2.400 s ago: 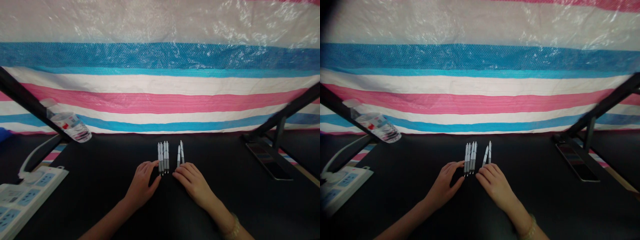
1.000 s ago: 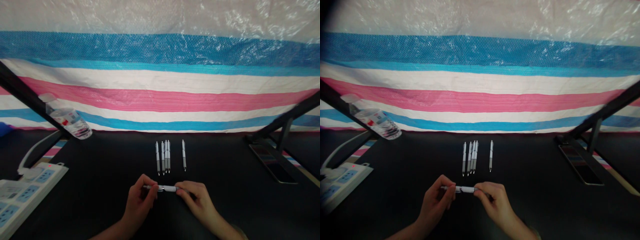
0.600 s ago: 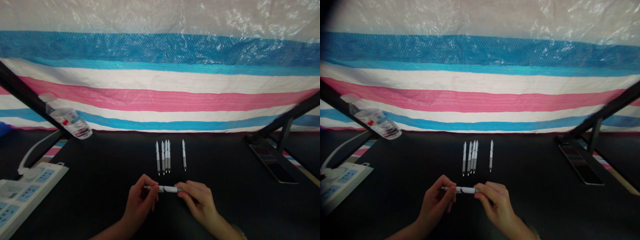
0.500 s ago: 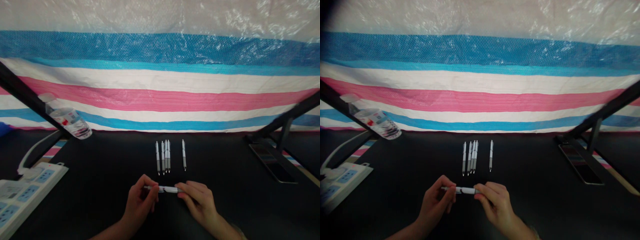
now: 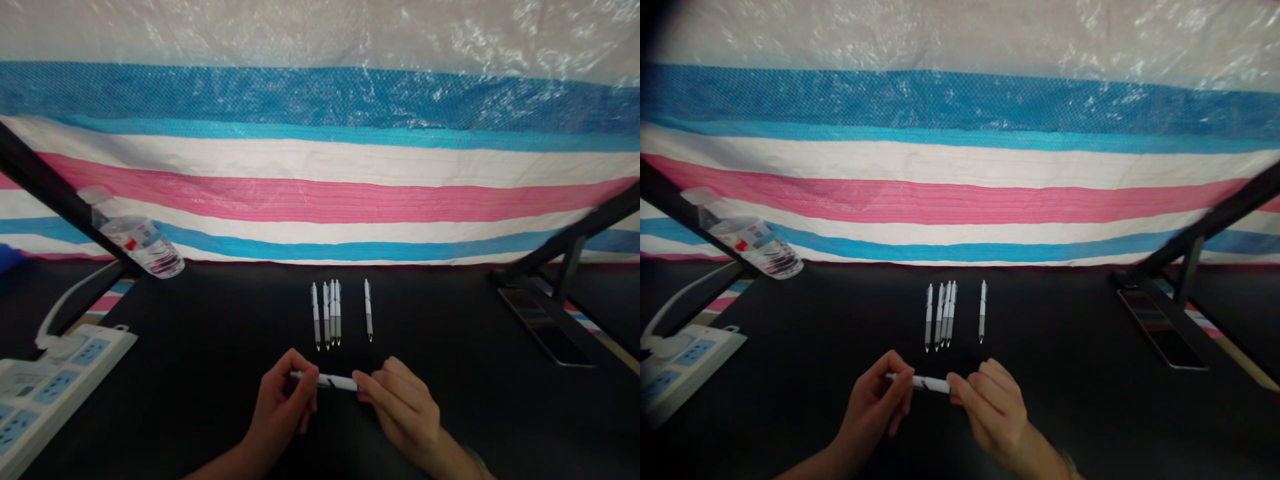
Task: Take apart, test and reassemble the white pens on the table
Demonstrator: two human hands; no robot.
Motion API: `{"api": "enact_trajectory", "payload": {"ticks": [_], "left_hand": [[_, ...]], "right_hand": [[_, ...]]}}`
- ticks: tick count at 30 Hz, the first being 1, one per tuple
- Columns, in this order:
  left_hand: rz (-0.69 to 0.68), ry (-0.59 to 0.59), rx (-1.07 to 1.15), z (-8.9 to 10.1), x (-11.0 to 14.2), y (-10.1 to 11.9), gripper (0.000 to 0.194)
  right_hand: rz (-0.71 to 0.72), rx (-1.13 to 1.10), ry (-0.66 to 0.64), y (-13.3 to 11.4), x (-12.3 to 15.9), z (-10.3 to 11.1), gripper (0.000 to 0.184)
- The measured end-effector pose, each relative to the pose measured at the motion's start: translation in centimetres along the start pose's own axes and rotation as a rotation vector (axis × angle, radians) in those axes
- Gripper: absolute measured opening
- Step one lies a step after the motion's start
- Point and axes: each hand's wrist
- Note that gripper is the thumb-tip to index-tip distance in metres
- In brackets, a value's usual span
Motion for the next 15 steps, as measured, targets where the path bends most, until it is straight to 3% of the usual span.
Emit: {"api": "enact_trajectory", "payload": {"ticks": [3, 5, 8, 11, 15], "left_hand": [[0.015, 0.008, 0.023, -0.1, 0.1, 0.1, 0.045], [-0.013, 0.026, 0.019, 0.0, 0.2, 0.0, 0.045], [-0.051, 0.065, 0.004, 0.3, 0.2, -0.1, 0.044], [-0.052, 0.084, -0.009, 0.4, 0.0, -0.2, 0.041], [-0.037, 0.102, -0.022, 0.4, -0.2, 0.1, 0.041]], "right_hand": [[-0.015, 0.007, -0.030, -0.1, 0.0, 0.2, 0.060], [-0.095, -0.075, -0.012, -0.2, -0.2, 0.5, 0.053], [-0.405, -0.281, 0.011, -0.1, -0.7, 0.8, 0.034], [-0.700, -0.424, -0.054, 0.0, -1.1, 0.8, 0.054], [-0.778, -0.451, 0.012, -0.2, -1.1, 0.4, 0.039]]}}
Point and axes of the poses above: each hand's wrist, its own x-axis away from the middle knuckle, its own z-axis out of the back of the hand, y = z × x, and after that the axes turned 13 degrees about -x, right-handed
